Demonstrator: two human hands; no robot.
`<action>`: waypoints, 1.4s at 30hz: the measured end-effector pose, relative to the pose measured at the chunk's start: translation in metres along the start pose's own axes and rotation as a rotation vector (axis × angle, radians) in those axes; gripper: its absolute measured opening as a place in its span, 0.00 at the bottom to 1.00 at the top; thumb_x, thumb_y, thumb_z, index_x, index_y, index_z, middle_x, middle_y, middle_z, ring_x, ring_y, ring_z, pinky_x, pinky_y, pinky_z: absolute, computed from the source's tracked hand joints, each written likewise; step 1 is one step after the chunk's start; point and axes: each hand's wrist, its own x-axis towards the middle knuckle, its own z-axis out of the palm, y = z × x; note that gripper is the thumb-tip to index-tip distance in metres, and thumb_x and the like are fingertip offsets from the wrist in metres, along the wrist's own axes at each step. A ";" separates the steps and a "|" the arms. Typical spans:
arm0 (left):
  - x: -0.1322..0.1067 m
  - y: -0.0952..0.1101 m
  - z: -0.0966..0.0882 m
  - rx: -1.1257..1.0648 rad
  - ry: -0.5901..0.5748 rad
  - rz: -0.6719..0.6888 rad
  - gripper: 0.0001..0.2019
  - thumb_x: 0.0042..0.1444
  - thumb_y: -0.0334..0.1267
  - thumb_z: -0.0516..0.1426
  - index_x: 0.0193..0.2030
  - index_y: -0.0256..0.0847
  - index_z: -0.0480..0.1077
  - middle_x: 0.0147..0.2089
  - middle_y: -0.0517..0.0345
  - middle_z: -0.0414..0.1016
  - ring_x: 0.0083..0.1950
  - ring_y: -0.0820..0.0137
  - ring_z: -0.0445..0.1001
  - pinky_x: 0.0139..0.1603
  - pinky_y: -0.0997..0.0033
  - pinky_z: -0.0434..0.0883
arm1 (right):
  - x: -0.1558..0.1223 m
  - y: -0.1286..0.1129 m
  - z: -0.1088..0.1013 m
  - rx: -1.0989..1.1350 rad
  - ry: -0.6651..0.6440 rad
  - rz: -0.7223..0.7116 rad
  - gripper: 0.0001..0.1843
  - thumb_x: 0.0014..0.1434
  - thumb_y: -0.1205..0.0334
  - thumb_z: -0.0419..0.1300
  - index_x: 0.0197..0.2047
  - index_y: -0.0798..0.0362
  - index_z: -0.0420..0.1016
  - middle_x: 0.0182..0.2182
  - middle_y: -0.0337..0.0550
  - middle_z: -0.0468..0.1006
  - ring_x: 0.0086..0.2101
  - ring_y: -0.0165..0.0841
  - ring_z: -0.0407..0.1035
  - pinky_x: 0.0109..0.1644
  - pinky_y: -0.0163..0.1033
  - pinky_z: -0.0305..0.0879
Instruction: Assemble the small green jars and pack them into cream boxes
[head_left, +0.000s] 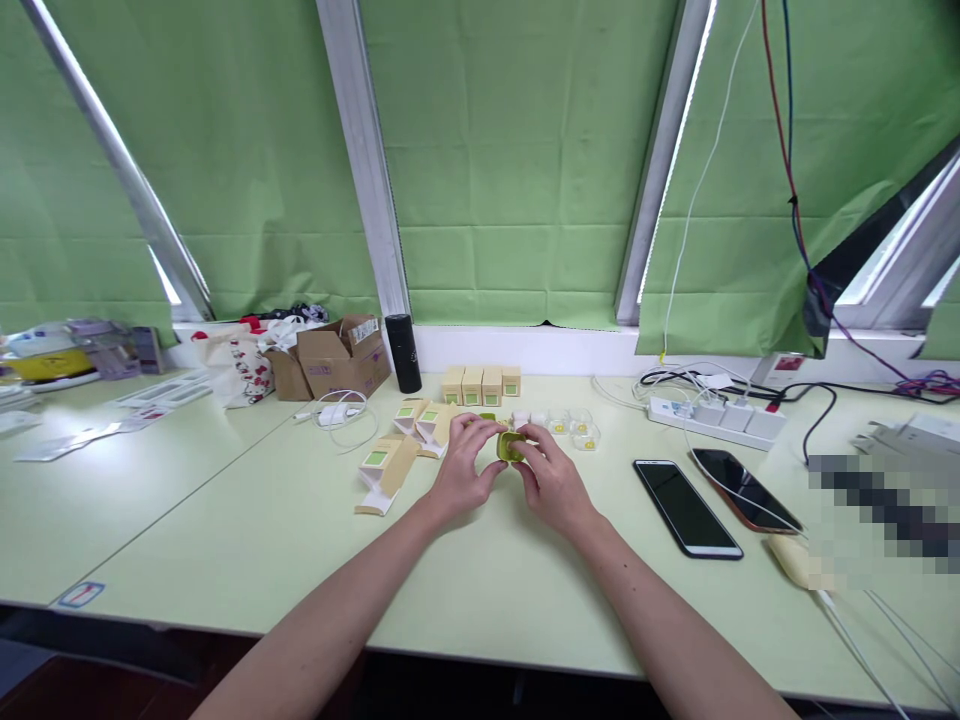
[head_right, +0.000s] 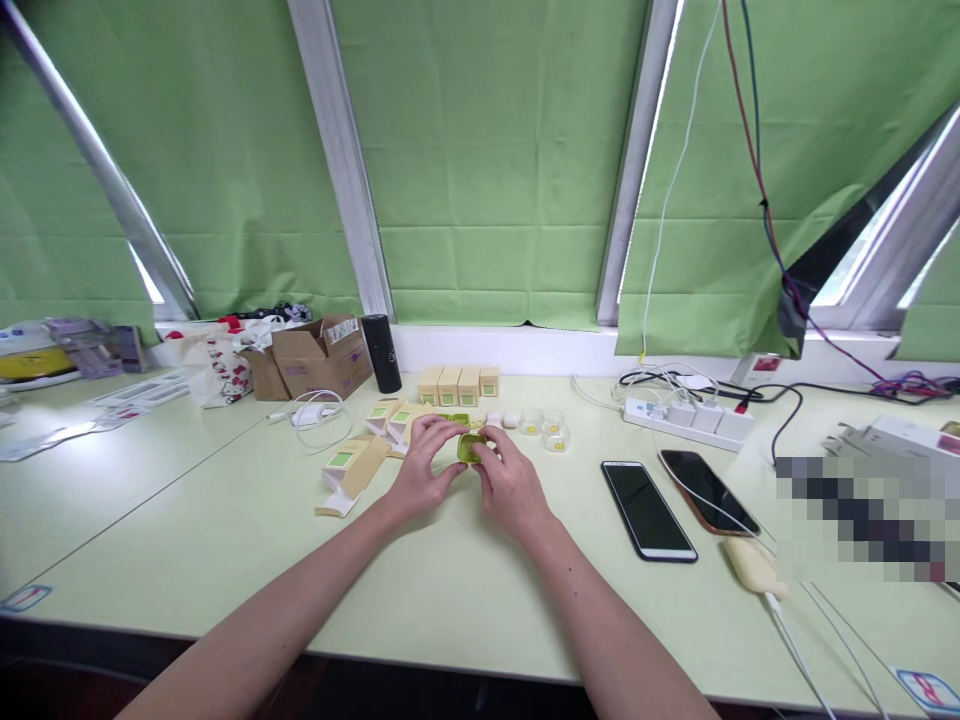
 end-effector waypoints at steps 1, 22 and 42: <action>0.000 0.000 0.000 0.001 0.001 0.003 0.21 0.60 0.33 0.63 0.61 0.46 0.73 0.57 0.47 0.77 0.65 0.51 0.62 0.68 0.41 0.66 | 0.000 0.000 0.000 -0.003 0.002 0.000 0.21 0.70 0.72 0.50 0.61 0.47 0.71 0.59 0.57 0.71 0.53 0.44 0.76 0.51 0.50 0.81; -0.001 -0.003 0.002 0.025 0.026 0.059 0.20 0.63 0.36 0.64 0.62 0.44 0.74 0.56 0.45 0.78 0.64 0.50 0.64 0.64 0.42 0.69 | 0.001 -0.001 0.001 -0.017 -0.002 -0.002 0.21 0.69 0.73 0.50 0.59 0.46 0.72 0.57 0.55 0.71 0.52 0.43 0.75 0.48 0.47 0.80; -0.001 -0.001 0.003 0.009 0.059 0.073 0.21 0.62 0.36 0.64 0.62 0.44 0.74 0.54 0.45 0.78 0.63 0.51 0.66 0.62 0.43 0.71 | 0.001 0.003 0.003 0.005 -0.002 -0.031 0.21 0.68 0.76 0.49 0.57 0.49 0.73 0.59 0.56 0.69 0.54 0.42 0.73 0.53 0.48 0.78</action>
